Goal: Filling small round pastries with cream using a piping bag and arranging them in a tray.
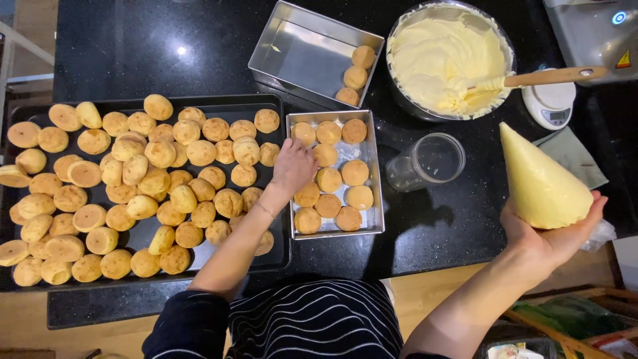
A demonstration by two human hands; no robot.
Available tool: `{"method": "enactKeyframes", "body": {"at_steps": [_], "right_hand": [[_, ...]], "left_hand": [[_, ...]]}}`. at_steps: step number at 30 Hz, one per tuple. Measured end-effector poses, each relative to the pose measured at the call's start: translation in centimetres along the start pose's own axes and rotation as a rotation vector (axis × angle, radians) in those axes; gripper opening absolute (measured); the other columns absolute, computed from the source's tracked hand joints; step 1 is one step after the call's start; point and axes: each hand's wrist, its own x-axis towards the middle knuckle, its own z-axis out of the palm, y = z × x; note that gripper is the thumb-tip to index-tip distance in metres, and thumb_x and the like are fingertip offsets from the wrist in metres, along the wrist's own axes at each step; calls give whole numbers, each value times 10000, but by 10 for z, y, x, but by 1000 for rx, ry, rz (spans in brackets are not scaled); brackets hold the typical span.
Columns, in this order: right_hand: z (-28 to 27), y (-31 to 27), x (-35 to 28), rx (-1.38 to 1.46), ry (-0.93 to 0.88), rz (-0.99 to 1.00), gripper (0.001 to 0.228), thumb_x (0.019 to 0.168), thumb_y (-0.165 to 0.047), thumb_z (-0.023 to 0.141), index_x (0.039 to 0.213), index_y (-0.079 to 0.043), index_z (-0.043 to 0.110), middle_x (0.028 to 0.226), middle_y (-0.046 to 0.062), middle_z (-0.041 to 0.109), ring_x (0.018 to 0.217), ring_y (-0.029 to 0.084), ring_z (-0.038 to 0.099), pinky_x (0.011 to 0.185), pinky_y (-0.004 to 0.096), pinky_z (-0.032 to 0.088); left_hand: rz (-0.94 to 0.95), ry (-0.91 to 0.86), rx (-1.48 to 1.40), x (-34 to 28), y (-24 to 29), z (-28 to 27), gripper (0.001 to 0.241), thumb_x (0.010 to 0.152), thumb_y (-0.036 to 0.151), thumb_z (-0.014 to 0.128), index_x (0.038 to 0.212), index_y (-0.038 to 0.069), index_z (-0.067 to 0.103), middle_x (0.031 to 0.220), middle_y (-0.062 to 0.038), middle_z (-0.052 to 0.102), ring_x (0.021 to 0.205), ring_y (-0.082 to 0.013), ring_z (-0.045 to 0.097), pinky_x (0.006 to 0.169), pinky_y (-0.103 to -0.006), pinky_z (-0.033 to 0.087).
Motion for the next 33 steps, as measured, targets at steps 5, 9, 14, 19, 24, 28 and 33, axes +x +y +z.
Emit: {"method": "enactKeyframes", "body": {"at_steps": [5,9,14,19,24,28,33], "right_hand": [[2,0,-1,-7,23,-26,335,768,-463,1022,1089,-435,933,1411,-140,924,1427,277,907,1085,508,695],[0,0,7,23,-24,-4,279,794,-448,1029,1053,-420,927,1336,-151,932,1383,241,914,1069,484,679],[12,6,-10,3,-1,18,312,738,-465,1026,1011,-395,892,1305,-112,919,1337,260,917,1046,459,669],[9,5,-7,42,-20,19,278,802,-454,1014,1058,-404,916,1351,-118,917,1393,286,921,1065,501,718],[12,6,-8,0,-7,27,341,736,-486,1012,1034,-376,889,1322,-92,918,1354,282,918,1032,461,679],[7,5,-3,54,6,29,274,787,-445,1040,1028,-401,916,1364,-105,930,1402,300,921,1054,504,722],[6,1,0,11,28,-4,279,799,-468,1024,1058,-452,920,1351,-184,920,1384,231,906,1026,451,653]], "left_hand": [[-24,43,-90,4,-2,3,615,1260,510,418,1062,173,893,946,-29,870,1204,-273,677,1066,-456,378],[-39,207,-64,13,6,1,262,1143,347,657,1152,161,842,988,-34,826,1111,-304,719,1008,-459,462],[-167,140,-140,31,30,5,890,1131,817,557,1524,25,659,1094,-116,855,1111,-303,781,999,-433,597],[-152,249,-42,50,38,50,902,887,788,871,1409,92,635,1167,-121,774,1048,-306,750,926,-408,595],[-115,200,-94,45,29,39,757,847,486,966,1447,133,666,1314,-134,758,1166,-333,708,982,-433,562],[-174,283,-126,51,27,42,705,967,710,812,1362,127,789,1290,-104,841,1184,-327,756,942,-456,580],[167,520,-312,72,14,10,301,995,47,783,1295,44,770,1273,-171,821,1250,-347,756,1088,-482,584]]}}
